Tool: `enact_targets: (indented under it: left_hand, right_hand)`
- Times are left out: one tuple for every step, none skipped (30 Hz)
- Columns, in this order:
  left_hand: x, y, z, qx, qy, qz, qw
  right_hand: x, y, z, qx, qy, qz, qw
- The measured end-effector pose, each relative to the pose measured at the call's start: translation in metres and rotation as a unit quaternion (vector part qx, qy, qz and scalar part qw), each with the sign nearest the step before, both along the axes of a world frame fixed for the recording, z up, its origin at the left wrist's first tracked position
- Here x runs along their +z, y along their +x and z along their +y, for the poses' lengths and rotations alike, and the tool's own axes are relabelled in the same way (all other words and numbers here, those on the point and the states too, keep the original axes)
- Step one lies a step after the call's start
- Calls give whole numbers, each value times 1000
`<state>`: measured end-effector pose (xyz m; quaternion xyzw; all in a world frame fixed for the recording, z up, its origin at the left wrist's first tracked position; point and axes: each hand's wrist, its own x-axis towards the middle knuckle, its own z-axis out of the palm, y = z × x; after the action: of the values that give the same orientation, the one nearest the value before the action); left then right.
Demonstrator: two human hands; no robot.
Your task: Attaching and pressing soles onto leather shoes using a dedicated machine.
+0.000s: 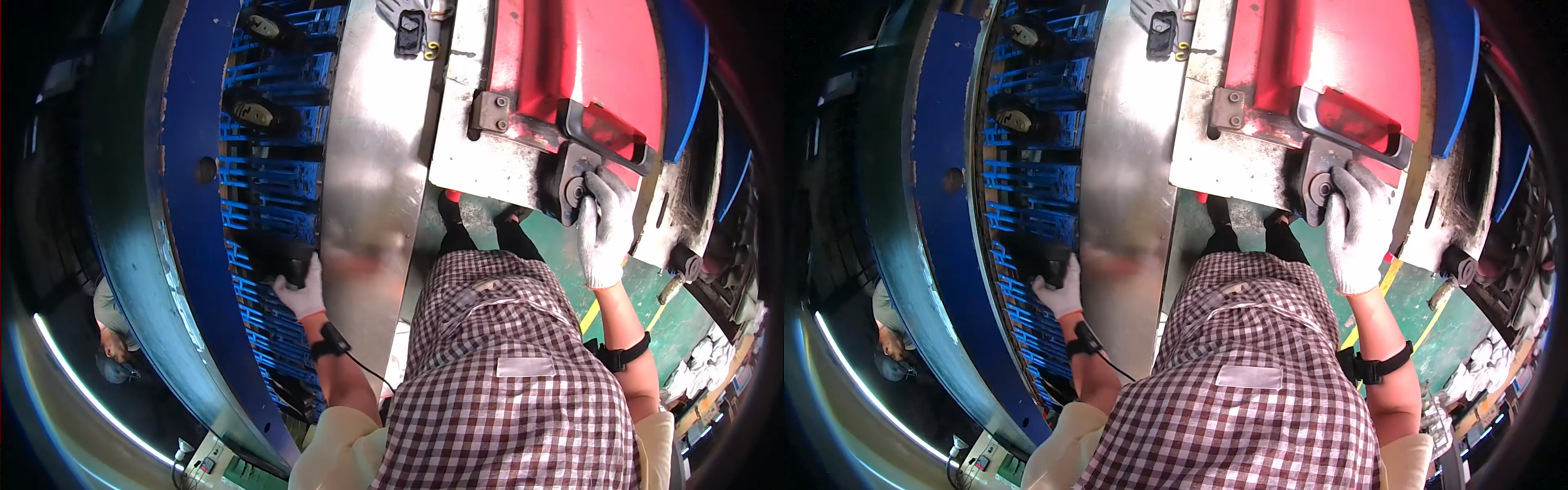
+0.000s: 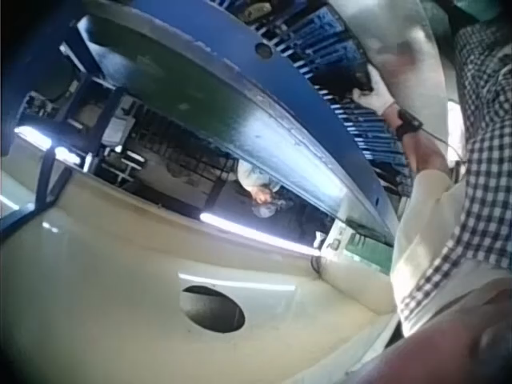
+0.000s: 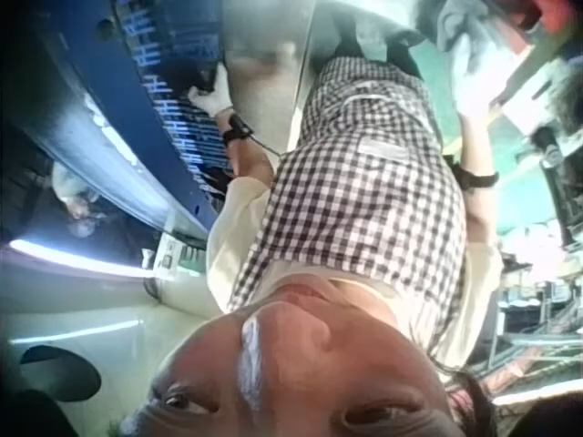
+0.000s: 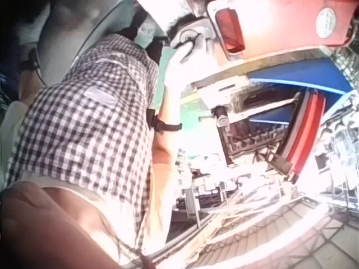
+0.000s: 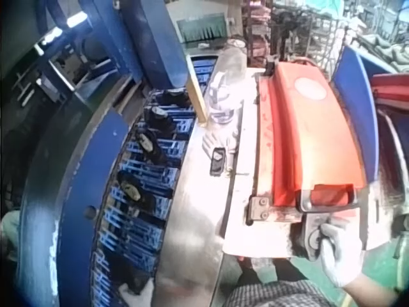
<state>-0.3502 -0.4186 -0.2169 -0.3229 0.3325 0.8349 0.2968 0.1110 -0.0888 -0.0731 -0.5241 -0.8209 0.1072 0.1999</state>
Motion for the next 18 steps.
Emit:
enact_targets:
  left_hand:
    - [12,22,10,-19,-24,11,999]
    - [27,45,24,-62,-74,30,995]
    - [42,67,39,-105,-124,50,985]
    - [55,87,53,-164,-160,65,971]
    - [64,101,58,-237,-115,64,963]
    - [66,113,65,-294,-21,91,951]
    - [70,123,73,-350,73,117,927]
    - [79,132,76,-373,69,122,917]
    - [99,150,97,-395,104,121,905]
    - [120,166,118,-427,128,139,884]
    - [133,179,139,-463,166,148,858]
    - [146,192,156,-473,181,147,850]
    - [156,207,169,-498,168,169,834]
    - [164,223,184,-524,157,190,815]
    - [168,236,195,-533,177,185,806]
    - [170,247,209,-585,150,217,767]
    - [175,261,224,-631,123,249,725]
    - [191,275,244,-662,114,293,680]
  right_hand:
    - [0,0,0,7,2,0,1000]
    - [0,0,1,7,6,3,1000]
    - [0,0,2,12,17,4,1000]
    - [1,1,1,17,29,6,999]
    - [1,1,2,15,33,11,999]
    - [3,1,3,20,31,18,999]
    - [7,2,4,23,29,25,999]
    - [11,2,8,35,34,24,999]
    - [17,5,11,43,18,41,998]
    - [19,10,17,90,-20,109,990]
    - [28,16,19,130,-47,163,977]
    - [45,20,17,140,-171,180,958]
    - [62,23,13,147,-292,197,924]
    - [67,25,10,183,-306,237,904]
    - [72,27,7,220,-319,272,881]
    - [87,29,4,225,-331,320,859]
    - [100,34,4,230,-342,366,834]
    - [104,50,8,195,-368,387,823]
